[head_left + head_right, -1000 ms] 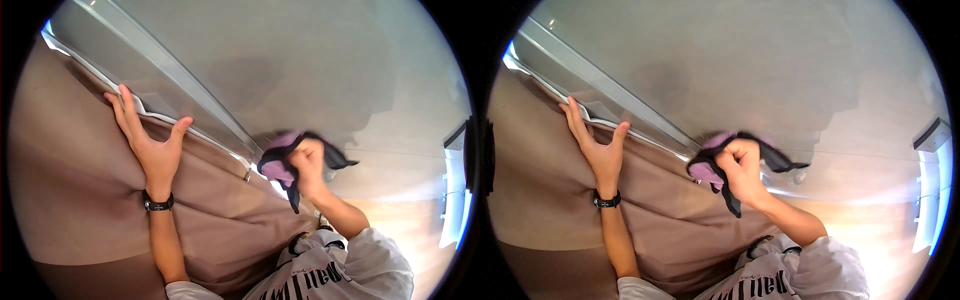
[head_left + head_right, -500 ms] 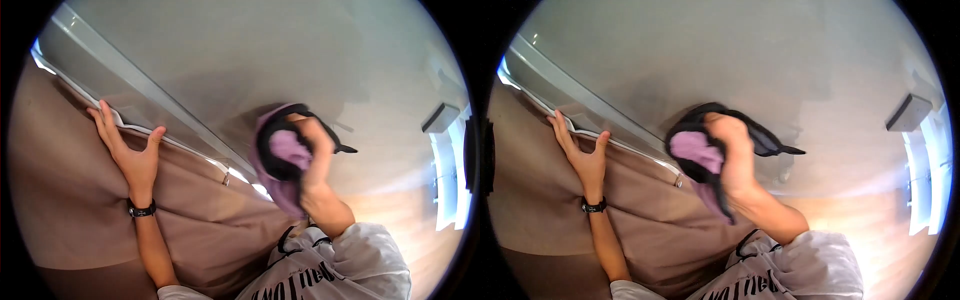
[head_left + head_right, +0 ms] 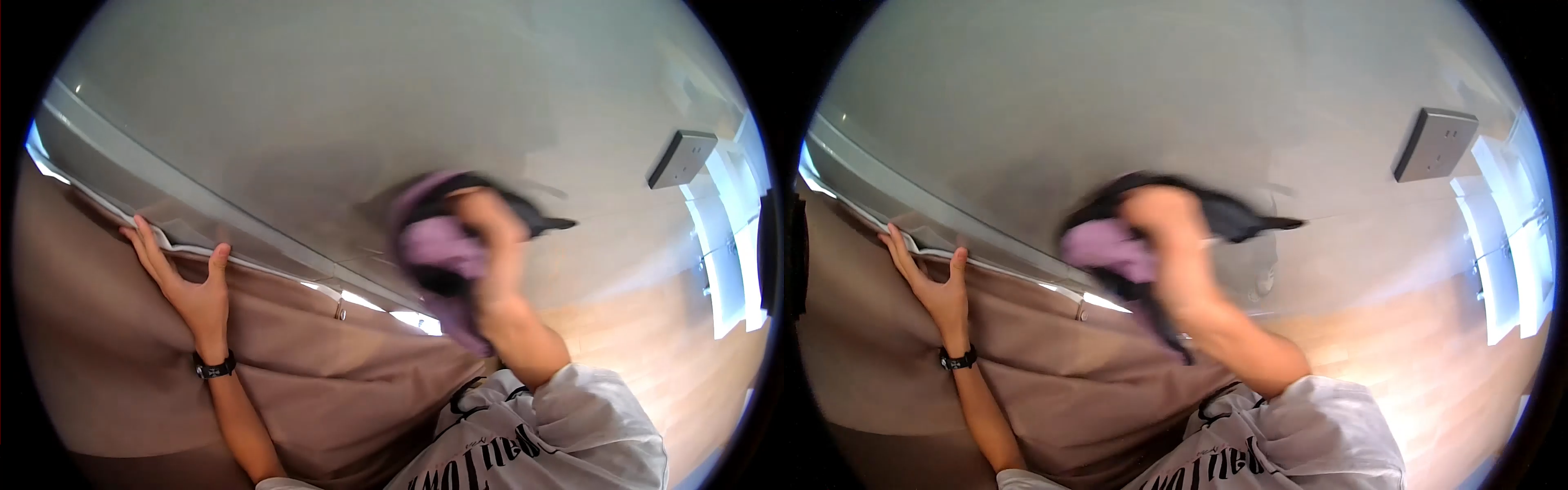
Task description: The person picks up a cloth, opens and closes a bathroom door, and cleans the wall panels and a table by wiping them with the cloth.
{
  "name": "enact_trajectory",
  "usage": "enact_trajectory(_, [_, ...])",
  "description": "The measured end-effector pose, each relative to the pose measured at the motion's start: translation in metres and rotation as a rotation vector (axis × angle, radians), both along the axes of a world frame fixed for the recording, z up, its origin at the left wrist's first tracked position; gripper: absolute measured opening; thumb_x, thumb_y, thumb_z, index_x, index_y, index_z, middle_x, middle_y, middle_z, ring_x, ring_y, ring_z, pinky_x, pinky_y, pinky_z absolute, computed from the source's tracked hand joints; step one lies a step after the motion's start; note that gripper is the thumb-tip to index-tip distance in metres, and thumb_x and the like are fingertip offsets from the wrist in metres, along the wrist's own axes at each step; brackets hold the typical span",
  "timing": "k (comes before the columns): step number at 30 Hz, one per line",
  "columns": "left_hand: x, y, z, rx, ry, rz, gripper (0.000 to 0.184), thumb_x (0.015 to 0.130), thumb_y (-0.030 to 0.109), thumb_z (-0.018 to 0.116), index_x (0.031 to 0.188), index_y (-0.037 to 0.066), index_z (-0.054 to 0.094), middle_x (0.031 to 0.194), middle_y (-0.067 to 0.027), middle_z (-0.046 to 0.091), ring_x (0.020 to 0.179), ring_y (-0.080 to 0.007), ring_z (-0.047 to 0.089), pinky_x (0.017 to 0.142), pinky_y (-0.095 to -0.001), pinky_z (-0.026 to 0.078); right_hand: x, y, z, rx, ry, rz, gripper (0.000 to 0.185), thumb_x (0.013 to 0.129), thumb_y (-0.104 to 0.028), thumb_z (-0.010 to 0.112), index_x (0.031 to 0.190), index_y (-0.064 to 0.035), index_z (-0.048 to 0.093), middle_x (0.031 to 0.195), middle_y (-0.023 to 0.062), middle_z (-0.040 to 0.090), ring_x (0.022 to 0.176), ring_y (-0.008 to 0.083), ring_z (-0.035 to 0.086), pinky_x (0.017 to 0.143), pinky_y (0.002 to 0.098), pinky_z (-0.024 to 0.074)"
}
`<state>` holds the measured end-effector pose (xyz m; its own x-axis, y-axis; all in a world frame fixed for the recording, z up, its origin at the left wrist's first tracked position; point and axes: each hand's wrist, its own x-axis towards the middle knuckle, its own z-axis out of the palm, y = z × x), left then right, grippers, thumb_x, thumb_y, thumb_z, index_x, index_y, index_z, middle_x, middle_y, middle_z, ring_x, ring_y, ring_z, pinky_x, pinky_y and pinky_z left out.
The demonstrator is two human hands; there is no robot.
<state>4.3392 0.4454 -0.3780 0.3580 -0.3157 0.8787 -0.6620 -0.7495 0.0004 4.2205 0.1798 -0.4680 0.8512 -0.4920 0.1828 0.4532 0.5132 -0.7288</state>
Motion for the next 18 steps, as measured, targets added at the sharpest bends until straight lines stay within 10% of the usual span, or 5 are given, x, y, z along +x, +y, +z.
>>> enact_trajectory(4, [0.003, 0.003, -0.002, -0.033, 0.046, -0.038, 0.099, 0.071, 0.015, 0.083, 0.150, 0.007, 0.025, 0.157, -0.0228, 0.014, 0.146, -0.0358, 0.014, 0.116, -0.0438, 0.017, 0.027, 0.027, 0.002, -0.167, -0.198, 0.017, 0.029, 0.084, -0.013, 0.052, 0.061, -0.0040, 0.038, 0.062, -0.0033, 0.036, 0.061, 0.0076, 0.035, 0.054, 0.0287, 0.0306])
enact_trajectory(8, [0.001, -0.001, -0.001, -0.035, 0.042, -0.023, 0.099, 0.070, 0.015, 0.083, 0.150, 0.007, 0.025, 0.157, -0.0228, 0.013, 0.146, -0.0357, 0.014, 0.116, -0.0439, 0.017, -0.005, -0.025, -0.003, -0.263, -0.219, -0.361, 0.025, 0.079, -0.011, 0.050, 0.057, -0.0025, 0.045, 0.059, -0.0025, 0.046, 0.056, 0.0058, 0.040, 0.049, 0.0258, 0.0316])
enact_trajectory(18, [0.002, 0.002, -0.002, -0.020, 0.023, -0.019, 0.094, 0.075, 0.020, 0.080, 0.150, 0.007, 0.025, 0.158, -0.0193, 0.015, 0.146, -0.0329, 0.015, 0.117, -0.0434, 0.016, 0.019, 0.010, 0.040, -0.324, -0.293, -0.136, 0.014, 0.077, -0.005, 0.064, 0.067, 0.0041, 0.058, 0.055, 0.0049, 0.054, 0.055, 0.0063, 0.048, 0.050, 0.0269, 0.0401])
